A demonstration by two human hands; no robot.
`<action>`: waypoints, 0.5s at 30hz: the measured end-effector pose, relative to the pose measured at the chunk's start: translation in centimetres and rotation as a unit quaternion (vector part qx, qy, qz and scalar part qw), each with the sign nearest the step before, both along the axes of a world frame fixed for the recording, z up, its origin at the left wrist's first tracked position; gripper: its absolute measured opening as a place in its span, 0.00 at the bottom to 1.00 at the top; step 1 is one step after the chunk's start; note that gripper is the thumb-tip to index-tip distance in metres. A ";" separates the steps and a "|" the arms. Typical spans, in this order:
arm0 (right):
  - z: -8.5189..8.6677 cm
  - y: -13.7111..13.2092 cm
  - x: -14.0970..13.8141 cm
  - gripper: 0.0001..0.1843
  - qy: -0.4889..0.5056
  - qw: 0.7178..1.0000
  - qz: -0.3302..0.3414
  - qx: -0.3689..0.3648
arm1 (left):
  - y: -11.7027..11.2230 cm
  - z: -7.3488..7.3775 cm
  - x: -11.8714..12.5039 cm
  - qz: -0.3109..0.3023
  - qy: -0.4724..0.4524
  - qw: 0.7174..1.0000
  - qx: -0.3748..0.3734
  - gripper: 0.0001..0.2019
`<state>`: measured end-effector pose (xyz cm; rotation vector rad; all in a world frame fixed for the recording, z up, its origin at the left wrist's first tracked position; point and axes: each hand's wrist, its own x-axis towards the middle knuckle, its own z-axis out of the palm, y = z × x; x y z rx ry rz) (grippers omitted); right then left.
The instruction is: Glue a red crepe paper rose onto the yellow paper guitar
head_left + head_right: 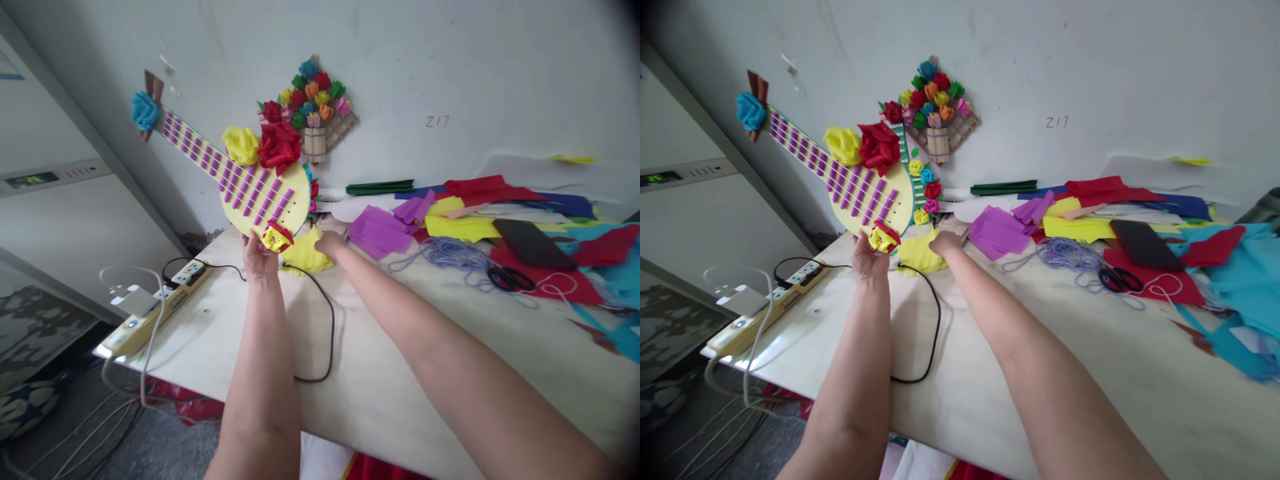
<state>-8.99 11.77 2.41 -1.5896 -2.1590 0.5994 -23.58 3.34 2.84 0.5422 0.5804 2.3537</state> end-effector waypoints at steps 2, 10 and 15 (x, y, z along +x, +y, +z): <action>0.1 -0.5 -0.2 0.21 -0.046 0.999 -0.006 0.007 | 0.1 -0.2 0.0 0.001 0.016 1.000 -0.013 0.06; 1.0 -1.9 -2.4 0.19 -0.071 0.997 0.007 -0.003 | 0.3 -0.6 0.0 -0.012 0.022 0.999 -0.022 0.07; -0.3 -1.7 -2.5 0.18 -0.013 1.000 0.005 -0.002 | 0.2 -0.5 0.0 -0.021 0.024 0.999 -0.039 0.06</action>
